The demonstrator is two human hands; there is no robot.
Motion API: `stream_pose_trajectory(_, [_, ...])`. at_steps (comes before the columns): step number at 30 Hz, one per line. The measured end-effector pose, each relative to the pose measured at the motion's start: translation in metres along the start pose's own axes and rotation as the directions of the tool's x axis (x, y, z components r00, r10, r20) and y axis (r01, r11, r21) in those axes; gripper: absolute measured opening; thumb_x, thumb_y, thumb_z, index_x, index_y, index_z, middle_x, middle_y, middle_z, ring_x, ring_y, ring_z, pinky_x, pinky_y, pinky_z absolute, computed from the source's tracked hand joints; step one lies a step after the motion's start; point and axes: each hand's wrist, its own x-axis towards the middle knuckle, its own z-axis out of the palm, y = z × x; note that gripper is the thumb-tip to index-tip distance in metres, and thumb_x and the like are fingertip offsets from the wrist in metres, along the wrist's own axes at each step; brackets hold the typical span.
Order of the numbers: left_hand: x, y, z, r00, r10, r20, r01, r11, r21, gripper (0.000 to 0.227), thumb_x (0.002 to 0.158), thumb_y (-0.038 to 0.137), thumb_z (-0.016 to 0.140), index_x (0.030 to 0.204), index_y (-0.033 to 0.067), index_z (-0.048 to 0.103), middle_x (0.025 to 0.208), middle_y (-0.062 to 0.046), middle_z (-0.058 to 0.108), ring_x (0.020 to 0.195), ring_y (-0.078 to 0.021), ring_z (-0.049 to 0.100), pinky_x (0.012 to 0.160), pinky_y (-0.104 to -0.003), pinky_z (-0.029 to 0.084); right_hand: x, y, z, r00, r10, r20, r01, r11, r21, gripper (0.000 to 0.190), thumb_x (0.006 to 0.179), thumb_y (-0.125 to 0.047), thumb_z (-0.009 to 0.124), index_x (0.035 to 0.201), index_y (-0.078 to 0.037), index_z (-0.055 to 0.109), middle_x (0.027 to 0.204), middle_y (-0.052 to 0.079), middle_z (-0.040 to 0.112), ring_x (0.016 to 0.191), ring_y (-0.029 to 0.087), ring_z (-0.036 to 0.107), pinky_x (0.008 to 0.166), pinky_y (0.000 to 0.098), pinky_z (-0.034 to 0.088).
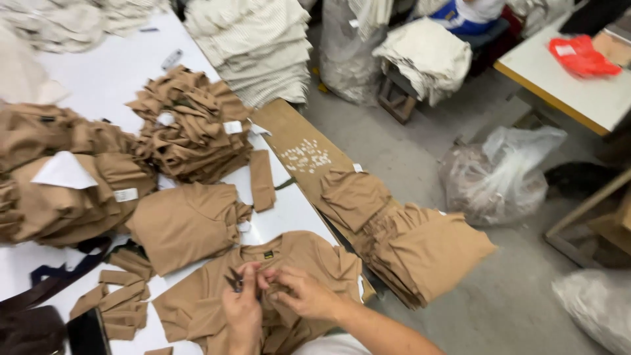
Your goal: Trimming loose threads from t-shirts and folding them on a work table in a factory setting.
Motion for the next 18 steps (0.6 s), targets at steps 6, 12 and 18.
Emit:
stream_pose_trajectory(6, [0.017, 0.004, -0.001, 0.978, -0.147, -0.146, 0.115, 0.971, -0.207, 0.028, 0.105, 0.019, 0.056, 0.108, -0.008, 0.061, 0.061, -0.015, 0.061, 0.091, -0.0331, 0.076, 0.088, -0.043, 0.063, 0.003, -0.007, -0.001, 0.977, -0.075, -0.2, 0.089, 0.994, 0.065, 0.034, 0.106, -0.031, 0.055, 0.11, -0.003, 0.072, 0.089, 0.008, 0.064, 0.08, 0.022, 0.062, 0.073, 0.0338, 0.047])
stream_pose_trajectory(12, [0.054, -0.011, -0.04, 0.917, -0.358, -0.176, 0.222, 0.824, -0.521, 0.019, 0.105, 0.024, 0.061, 0.111, 0.0059, 0.063, 0.065, 0.004, 0.047, 0.08, -0.0152, 0.065, 0.076, -0.025, 0.055, 0.015, 0.002, -0.014, 0.963, -0.132, -0.234, 0.096, 0.982, -0.162, 0.026, 0.103, -0.023, 0.061, 0.084, -0.006, 0.067, 0.073, 0.003, 0.054, 0.074, 0.02, 0.046, 0.069, 0.0341, 0.037])
stream_pose_trajectory(18, [0.046, 0.033, -0.036, 0.969, -0.227, 0.094, 0.243, 0.942, -0.231, 0.023, 0.106, 0.013, 0.053, 0.1, -0.0093, 0.059, 0.056, 0.0, 0.026, 0.045, -0.015, 0.034, 0.044, -0.026, 0.026, 0.006, 0.058, -0.004, 0.984, 0.138, 0.108, -0.173, 0.87, 0.462, 0.03, 0.106, -0.03, 0.049, 0.115, -0.01, 0.069, 0.118, 0.003, 0.068, 0.115, 0.017, 0.059, 0.105, 0.0316, 0.041])
